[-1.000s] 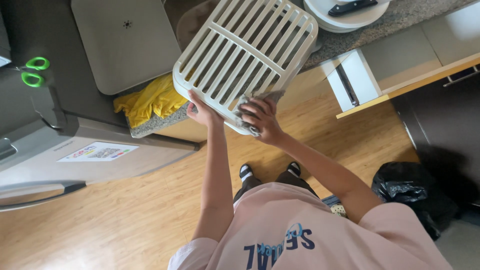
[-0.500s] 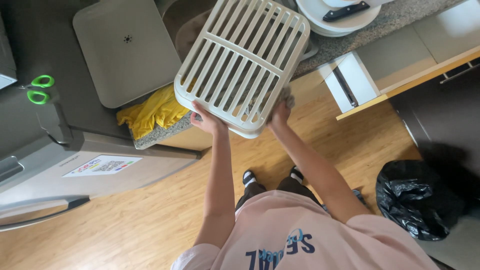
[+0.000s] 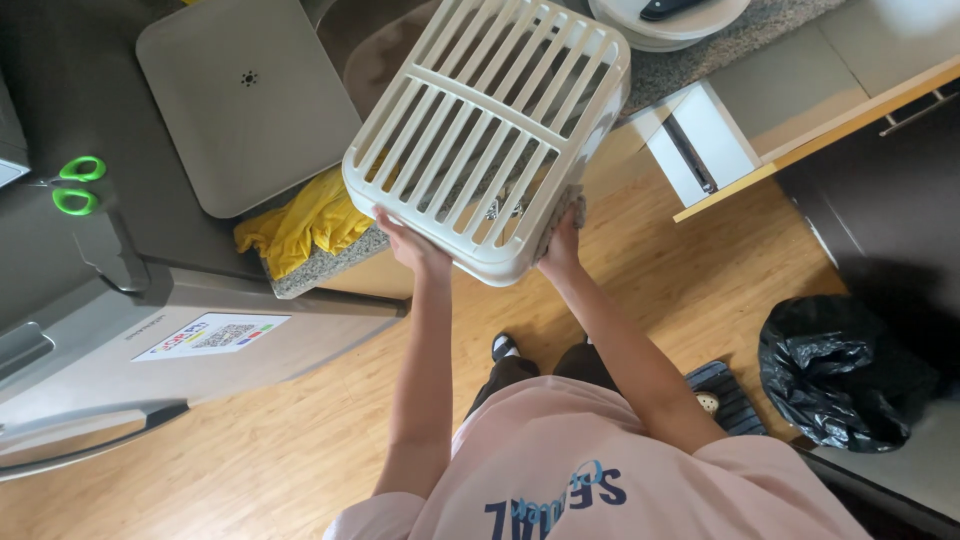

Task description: Wipe a plastic dish rack and a tray with a cloth.

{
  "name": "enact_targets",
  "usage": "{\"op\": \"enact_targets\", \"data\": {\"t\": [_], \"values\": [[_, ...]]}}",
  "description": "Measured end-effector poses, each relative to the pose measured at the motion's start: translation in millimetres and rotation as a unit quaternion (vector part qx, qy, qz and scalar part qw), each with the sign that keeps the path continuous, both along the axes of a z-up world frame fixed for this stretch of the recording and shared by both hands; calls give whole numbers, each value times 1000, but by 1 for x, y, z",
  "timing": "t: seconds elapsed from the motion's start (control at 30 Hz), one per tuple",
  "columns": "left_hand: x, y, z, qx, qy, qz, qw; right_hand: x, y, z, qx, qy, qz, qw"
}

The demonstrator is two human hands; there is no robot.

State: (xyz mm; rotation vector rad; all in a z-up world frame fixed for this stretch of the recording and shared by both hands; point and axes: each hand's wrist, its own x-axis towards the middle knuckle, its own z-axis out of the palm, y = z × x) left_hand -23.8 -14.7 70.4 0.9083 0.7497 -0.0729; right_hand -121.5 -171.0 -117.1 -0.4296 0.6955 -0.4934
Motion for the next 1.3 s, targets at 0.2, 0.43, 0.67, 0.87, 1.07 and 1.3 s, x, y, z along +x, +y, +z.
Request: {"op": "enact_targets", "data": {"t": [0.2, 0.43, 0.67, 0.87, 1.07, 1.3], "values": [[-17, 6, 2, 41, -70, -62, 995, -13, 7, 3, -97, -22, 14, 995], [-31, 14, -9, 149, -191, -149, 959, -44, 36, 132, -281, -165, 74, 943], [-55, 6, -26, 243, -305, -234, 890, -57, 8, 191, -349, -246, 80, 901], [-79, -18, -33, 315, -404, -296, 806, -94, -51, 216, -303, 314, -8, 900], [-102, -59, -19, 373, -475, -326, 727, -130, -146, 253, -730, -129, -126, 659], [-129, -166, -24, 373, -718, -146, 569, -195, -190, 305, -734, 29, -188, 652]]}}
